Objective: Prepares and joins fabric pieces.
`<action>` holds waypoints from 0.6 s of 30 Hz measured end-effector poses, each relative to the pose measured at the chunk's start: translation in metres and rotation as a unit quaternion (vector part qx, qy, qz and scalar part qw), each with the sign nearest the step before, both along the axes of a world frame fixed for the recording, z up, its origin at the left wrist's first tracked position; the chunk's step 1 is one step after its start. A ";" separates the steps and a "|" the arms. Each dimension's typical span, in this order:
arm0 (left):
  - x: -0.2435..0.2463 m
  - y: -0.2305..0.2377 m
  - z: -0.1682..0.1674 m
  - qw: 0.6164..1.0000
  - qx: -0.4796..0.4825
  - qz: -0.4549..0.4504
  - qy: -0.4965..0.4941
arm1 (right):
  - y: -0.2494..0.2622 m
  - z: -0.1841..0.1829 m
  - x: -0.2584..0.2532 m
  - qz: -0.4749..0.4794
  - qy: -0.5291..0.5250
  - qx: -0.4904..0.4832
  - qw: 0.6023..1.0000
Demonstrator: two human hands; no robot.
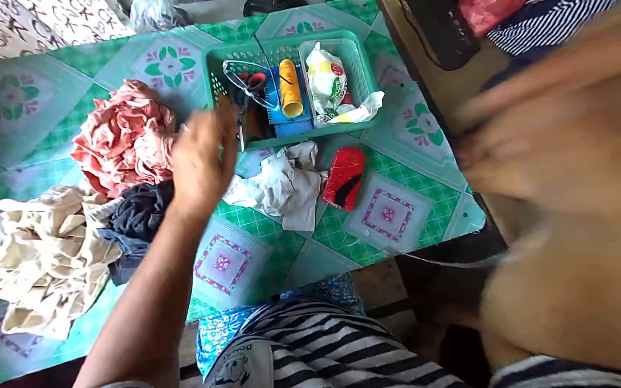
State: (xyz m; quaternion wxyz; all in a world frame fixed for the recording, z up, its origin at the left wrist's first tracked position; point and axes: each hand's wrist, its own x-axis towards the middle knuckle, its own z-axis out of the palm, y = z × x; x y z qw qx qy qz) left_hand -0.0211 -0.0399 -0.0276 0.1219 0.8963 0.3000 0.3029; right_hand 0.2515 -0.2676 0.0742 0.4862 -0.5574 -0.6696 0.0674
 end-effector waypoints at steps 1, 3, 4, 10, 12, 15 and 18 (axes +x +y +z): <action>-0.007 -0.021 -0.018 0.999 -0.010 -0.043 -0.008 | 0.015 -0.029 -0.016 0.015 -0.028 -0.038 0.999; -0.012 -0.049 -0.056 0.995 -0.035 -0.093 0.016 | 0.025 -0.091 -0.044 0.011 -0.089 -0.157 0.983; -0.012 -0.058 -0.074 0.993 -0.049 -0.102 0.028 | 0.024 -0.115 -0.058 0.006 -0.124 -0.230 0.965; -0.003 -0.073 -0.105 0.998 -0.058 -0.033 0.021 | 0.021 -0.199 -0.104 -0.085 -0.285 -0.174 0.939; -0.006 -0.072 -0.101 0.996 -0.082 -0.011 0.015 | 0.022 -0.208 -0.104 -0.109 -0.256 -0.137 0.951; -0.016 -0.076 -0.089 0.993 -0.117 0.010 -0.004 | 0.023 -0.192 -0.097 -0.118 -0.105 -0.189 0.969; -0.026 -0.084 -0.086 0.993 -0.108 -0.021 -0.044 | 0.024 -0.164 -0.084 -0.079 0.072 -0.202 0.973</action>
